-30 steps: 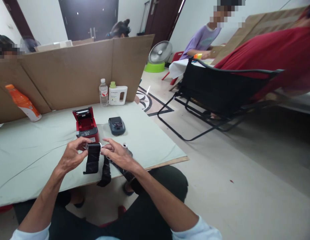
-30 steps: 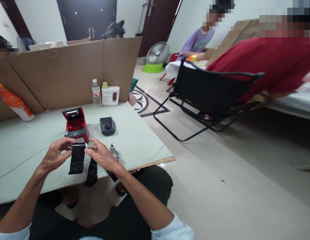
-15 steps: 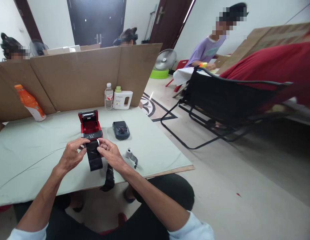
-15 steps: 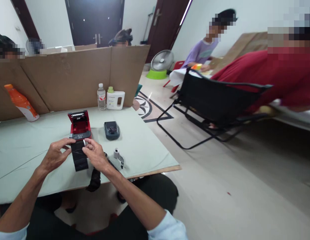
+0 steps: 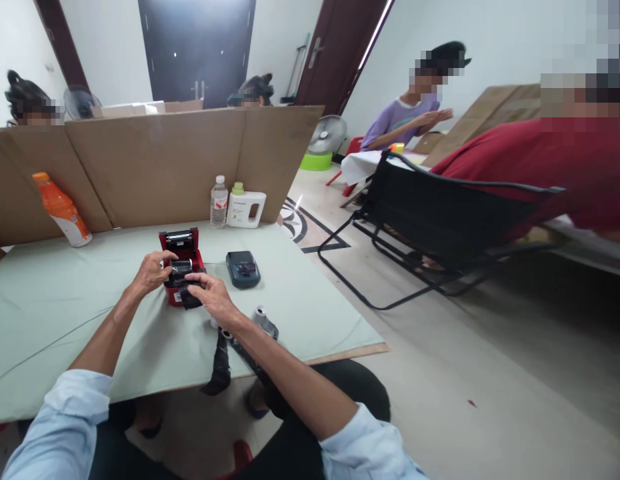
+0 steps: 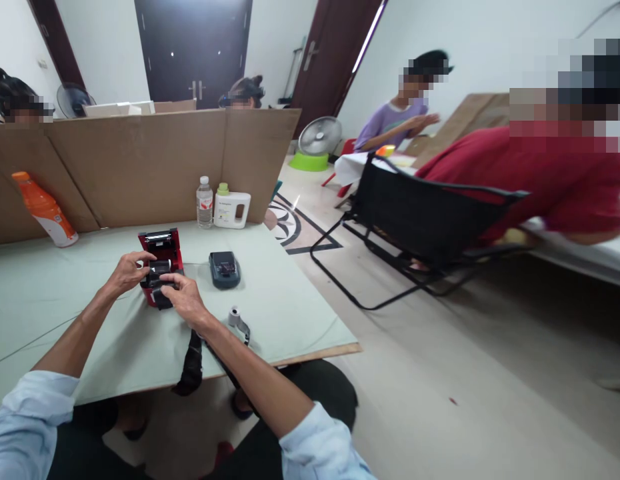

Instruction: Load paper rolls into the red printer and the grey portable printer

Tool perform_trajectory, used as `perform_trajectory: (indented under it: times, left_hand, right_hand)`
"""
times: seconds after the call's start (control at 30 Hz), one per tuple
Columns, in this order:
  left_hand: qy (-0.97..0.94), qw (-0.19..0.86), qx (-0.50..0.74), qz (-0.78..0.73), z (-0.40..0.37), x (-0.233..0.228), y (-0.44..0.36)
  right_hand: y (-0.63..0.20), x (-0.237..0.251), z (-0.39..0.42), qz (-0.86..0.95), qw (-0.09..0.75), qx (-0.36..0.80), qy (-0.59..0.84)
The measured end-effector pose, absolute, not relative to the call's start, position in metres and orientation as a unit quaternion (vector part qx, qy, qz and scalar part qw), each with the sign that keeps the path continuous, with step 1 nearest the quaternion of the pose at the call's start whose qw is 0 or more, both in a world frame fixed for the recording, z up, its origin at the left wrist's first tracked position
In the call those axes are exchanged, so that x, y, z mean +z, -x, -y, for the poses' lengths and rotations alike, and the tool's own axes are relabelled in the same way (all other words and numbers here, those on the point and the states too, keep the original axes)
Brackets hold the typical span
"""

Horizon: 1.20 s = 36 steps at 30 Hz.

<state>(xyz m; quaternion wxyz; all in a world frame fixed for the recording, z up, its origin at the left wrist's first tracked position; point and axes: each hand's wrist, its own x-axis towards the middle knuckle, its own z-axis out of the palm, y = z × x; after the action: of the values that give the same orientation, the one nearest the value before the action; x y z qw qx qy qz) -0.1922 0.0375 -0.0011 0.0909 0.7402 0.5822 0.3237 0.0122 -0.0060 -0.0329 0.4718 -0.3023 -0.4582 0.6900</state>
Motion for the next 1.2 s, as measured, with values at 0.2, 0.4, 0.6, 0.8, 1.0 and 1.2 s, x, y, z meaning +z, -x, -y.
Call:
perform_trajectory:
  times: [0.2, 0.4, 0.6, 0.8, 1.0, 1.2]
  left_hand:
    - [-0.735, 0.098, 0.364, -0.564, -0.029, 0.010, 0.190]
    - [-0.787, 0.065, 0.409, -0.457, 0.037, 0.056, 0.150]
    - [-0.804, 0.131, 0.426, -0.394, 0.082, 0.072, 0.117]
    - [-0.775, 0.364, 0.365, -0.366, 0.083, 0.074, 0.128]
    - [-0.746, 0.418, 0.406, -0.323, 0.092, 0.069, 0.118]
    - [-0.736, 0.416, 0.431, -0.315, 0.107, 0.067, 0.108]
  right_hand:
    - [-0.032, -0.032, 0.005, 0.506, 0.473, 0.644, 0.325]
    - [-0.066, -0.014, 0.000, 0.565, 0.486, 0.571, 0.344]
    - [-0.071, -0.006, 0.022, 0.478, 0.388, 0.770, 0.166]
    - [-0.080, 0.000, 0.044, 0.442, 0.378, 0.804, 0.126]
    - [-0.078, 0.001, 0.065, 0.412, 0.351, 0.834, 0.109]
    - [-0.077, 0.009, 0.082, 0.406, 0.361, 0.833, 0.102]
